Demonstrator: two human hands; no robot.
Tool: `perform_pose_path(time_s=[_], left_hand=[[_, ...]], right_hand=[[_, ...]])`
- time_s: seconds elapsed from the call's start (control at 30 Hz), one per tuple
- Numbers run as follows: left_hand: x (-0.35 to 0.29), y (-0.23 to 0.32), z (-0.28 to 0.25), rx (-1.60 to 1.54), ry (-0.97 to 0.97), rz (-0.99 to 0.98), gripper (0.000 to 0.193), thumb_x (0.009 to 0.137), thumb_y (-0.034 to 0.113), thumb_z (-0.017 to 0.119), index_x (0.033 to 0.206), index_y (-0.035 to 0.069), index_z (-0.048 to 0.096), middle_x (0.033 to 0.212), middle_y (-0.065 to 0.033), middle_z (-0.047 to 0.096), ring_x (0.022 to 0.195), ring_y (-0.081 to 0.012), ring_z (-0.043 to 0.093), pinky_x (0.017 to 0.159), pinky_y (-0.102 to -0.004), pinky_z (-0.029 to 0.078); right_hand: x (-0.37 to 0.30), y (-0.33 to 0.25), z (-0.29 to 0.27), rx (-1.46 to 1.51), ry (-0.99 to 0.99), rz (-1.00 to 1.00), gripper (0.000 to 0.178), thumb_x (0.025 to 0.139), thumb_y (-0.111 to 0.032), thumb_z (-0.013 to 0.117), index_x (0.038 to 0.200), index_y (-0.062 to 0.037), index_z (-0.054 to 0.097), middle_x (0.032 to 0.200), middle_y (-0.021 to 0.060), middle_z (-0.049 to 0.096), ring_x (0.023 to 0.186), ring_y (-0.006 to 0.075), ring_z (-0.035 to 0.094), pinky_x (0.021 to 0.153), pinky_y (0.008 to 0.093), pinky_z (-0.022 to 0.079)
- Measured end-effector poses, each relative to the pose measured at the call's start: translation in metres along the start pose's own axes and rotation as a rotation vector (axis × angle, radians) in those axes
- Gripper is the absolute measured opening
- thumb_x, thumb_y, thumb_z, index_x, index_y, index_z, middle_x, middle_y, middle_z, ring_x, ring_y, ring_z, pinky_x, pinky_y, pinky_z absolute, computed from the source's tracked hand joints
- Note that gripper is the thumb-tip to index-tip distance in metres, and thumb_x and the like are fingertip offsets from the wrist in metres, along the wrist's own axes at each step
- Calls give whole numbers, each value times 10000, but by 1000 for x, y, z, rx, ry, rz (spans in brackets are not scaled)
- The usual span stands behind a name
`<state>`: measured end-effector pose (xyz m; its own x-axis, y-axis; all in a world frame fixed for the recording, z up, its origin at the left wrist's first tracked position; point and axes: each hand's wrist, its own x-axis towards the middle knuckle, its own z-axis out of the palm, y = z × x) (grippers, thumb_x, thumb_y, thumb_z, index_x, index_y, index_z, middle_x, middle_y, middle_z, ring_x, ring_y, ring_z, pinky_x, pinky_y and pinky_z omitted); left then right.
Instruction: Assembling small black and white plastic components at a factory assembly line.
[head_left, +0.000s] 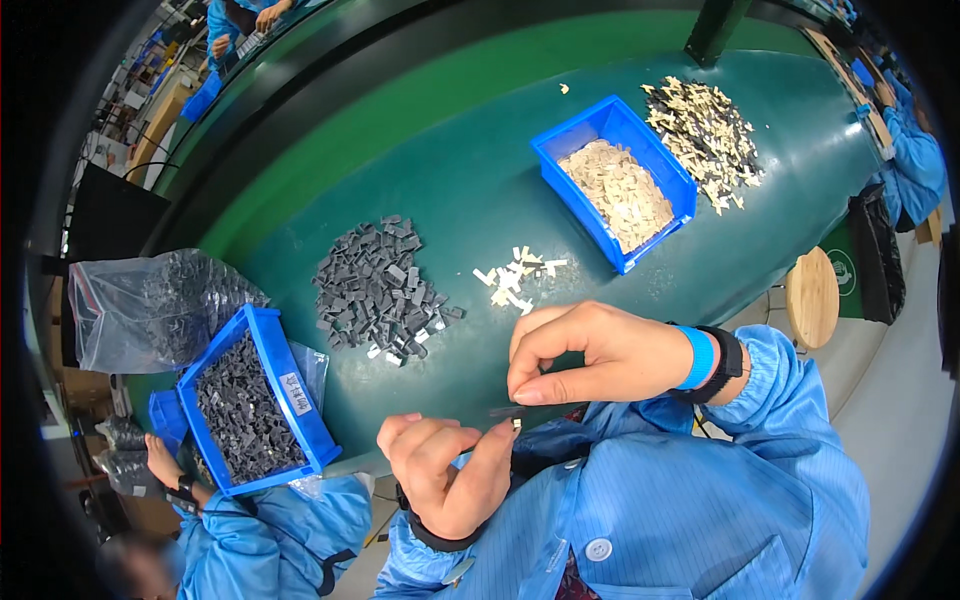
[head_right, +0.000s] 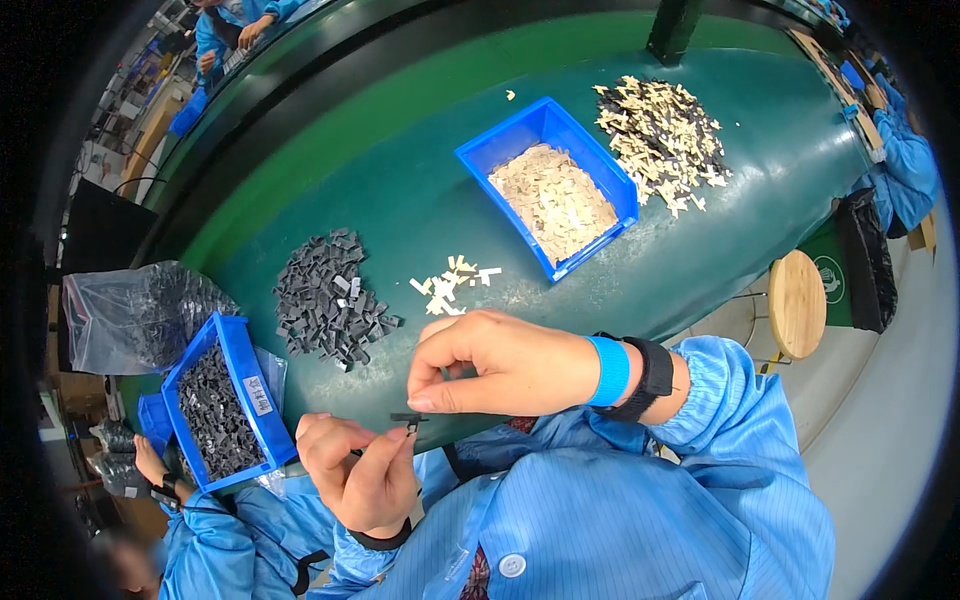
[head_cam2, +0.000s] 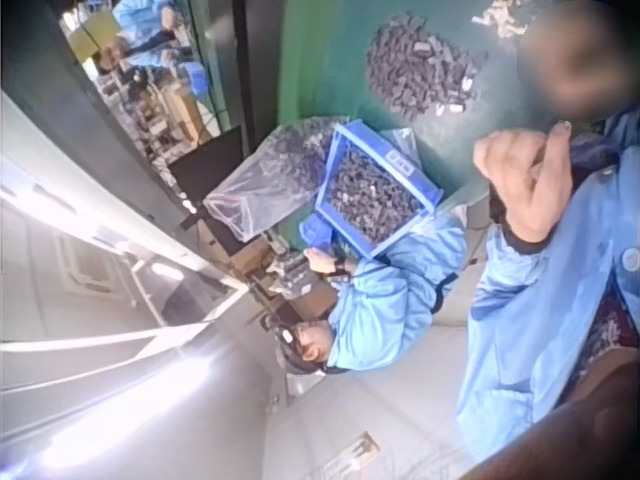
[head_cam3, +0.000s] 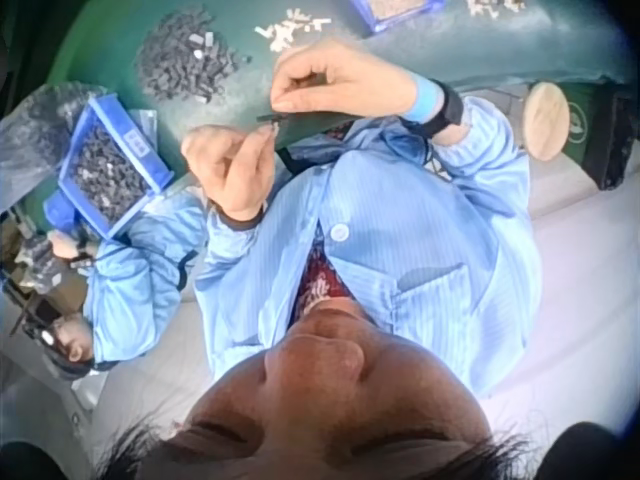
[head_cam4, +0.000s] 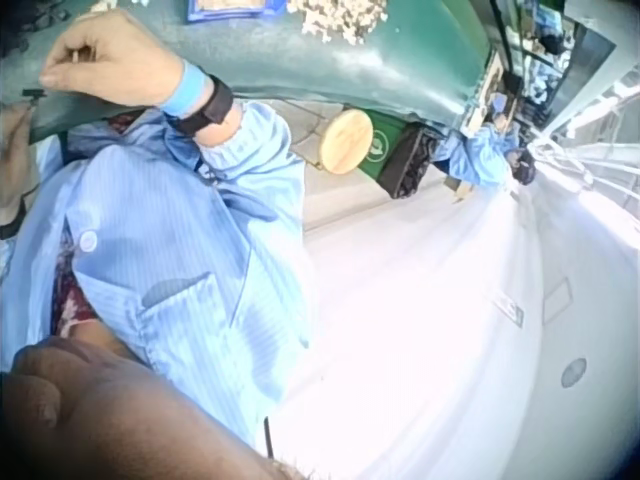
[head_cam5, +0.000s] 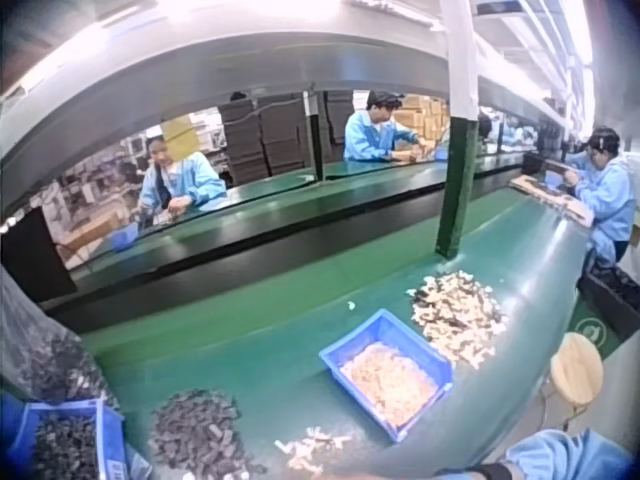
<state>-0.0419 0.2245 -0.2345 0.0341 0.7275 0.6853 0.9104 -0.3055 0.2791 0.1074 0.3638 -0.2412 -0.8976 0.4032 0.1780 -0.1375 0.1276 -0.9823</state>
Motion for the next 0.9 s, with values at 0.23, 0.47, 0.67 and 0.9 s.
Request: perform_pose_path(time_s=[0.23,0.47,0.67,0.9], left_hand=[[-4,-3,-3,-38,-35,24,277,555,75,752,805,127,645,775,-14,470,717,-184,466,694,-403,373],[8,-20,7,-5,-116,-132,325,566,97,758,857,57,619,809,-86,492,758,-263,487,686,-378,390],[15,-50,34,228,-280,-260,342,581,26,714,911,60,630,877,-76,516,837,-249,504,728,-356,376],[9,-67,59,389,-347,-172,163,652,63,659,814,50,645,807,-63,529,785,-226,505,679,-340,362]], right_hand=[[3,-2,4,79,-150,180,201,818,-214,616,791,-16,600,755,36,559,641,109,509,549,270,405],[-1,8,11,-355,198,-118,98,780,-122,599,746,-37,565,730,71,526,671,241,521,616,334,409],[-1,8,5,-408,458,-113,55,758,-57,627,759,-25,582,723,82,552,685,240,525,616,321,412],[-7,6,1,-407,513,-84,77,736,-29,655,796,-16,608,750,79,565,719,203,550,635,294,430]])
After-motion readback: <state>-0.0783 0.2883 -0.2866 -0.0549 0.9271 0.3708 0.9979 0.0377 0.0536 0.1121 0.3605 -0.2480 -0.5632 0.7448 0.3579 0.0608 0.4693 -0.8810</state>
